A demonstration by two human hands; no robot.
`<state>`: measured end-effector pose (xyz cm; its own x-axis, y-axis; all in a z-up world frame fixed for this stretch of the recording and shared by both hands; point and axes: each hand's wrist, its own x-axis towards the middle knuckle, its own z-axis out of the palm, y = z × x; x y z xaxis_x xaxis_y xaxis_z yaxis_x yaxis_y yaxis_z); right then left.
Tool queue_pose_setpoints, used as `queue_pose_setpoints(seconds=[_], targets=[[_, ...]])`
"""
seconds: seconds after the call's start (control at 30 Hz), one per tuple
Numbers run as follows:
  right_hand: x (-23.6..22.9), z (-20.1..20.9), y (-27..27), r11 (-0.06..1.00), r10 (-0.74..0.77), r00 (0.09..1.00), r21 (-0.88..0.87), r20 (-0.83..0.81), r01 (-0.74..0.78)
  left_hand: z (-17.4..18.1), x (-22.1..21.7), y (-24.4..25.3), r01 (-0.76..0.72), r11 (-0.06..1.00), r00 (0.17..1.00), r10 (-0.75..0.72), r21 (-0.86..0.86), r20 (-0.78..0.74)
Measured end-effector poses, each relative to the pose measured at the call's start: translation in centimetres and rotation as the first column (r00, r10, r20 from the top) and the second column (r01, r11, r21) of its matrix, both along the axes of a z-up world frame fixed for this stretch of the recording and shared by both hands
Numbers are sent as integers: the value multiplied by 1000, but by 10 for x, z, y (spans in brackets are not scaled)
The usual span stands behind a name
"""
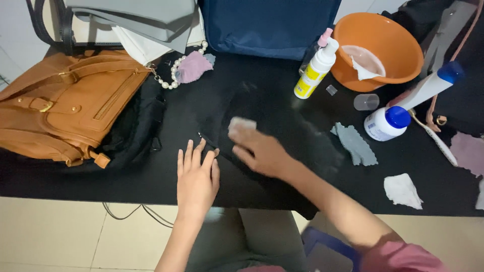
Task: The person cleans a black leather pouch by wiping it with a cloth and then inspects and sprays a white leather pouch with a cleaning solution.
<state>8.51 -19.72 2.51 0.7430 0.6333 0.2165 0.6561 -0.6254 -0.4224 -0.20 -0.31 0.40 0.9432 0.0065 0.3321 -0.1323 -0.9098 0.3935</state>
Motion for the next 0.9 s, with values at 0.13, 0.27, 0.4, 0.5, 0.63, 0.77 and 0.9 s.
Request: queue_pose_setpoints(seconds=[0.13,0.27,0.4,0.5,0.63,0.77,0.9], targets=[[-20,-7,-5,995,43,998,87,-43,-39,0,0,0,-9,1000,999,9,18,-41],[-21,-7,-7,989,20,998,149,-64,-10,6,-1,1,4,1000,998,-5,-15,-56],[-22,-2,-4,990,18,998,139,-67,-8,7,-2,1,23,1000,999,-23,-12,-25],[-22,-4,-6,988,26,998,154,-63,-16,6,-1,1,7,1000,999,-8,-10,-48],[-22,2,-6,984,62,994,172,-90,-45,7,-1,1,5,1000,998,-5,-4,-62],[-14,3,3,987,106,984,137,-141,-87,1,0,1,8,1000,999,-8,4,-37],[2,-2,23,984,152,986,102,-74,-144,-1,0,-1,-6,999,1000,7,43,-22]])
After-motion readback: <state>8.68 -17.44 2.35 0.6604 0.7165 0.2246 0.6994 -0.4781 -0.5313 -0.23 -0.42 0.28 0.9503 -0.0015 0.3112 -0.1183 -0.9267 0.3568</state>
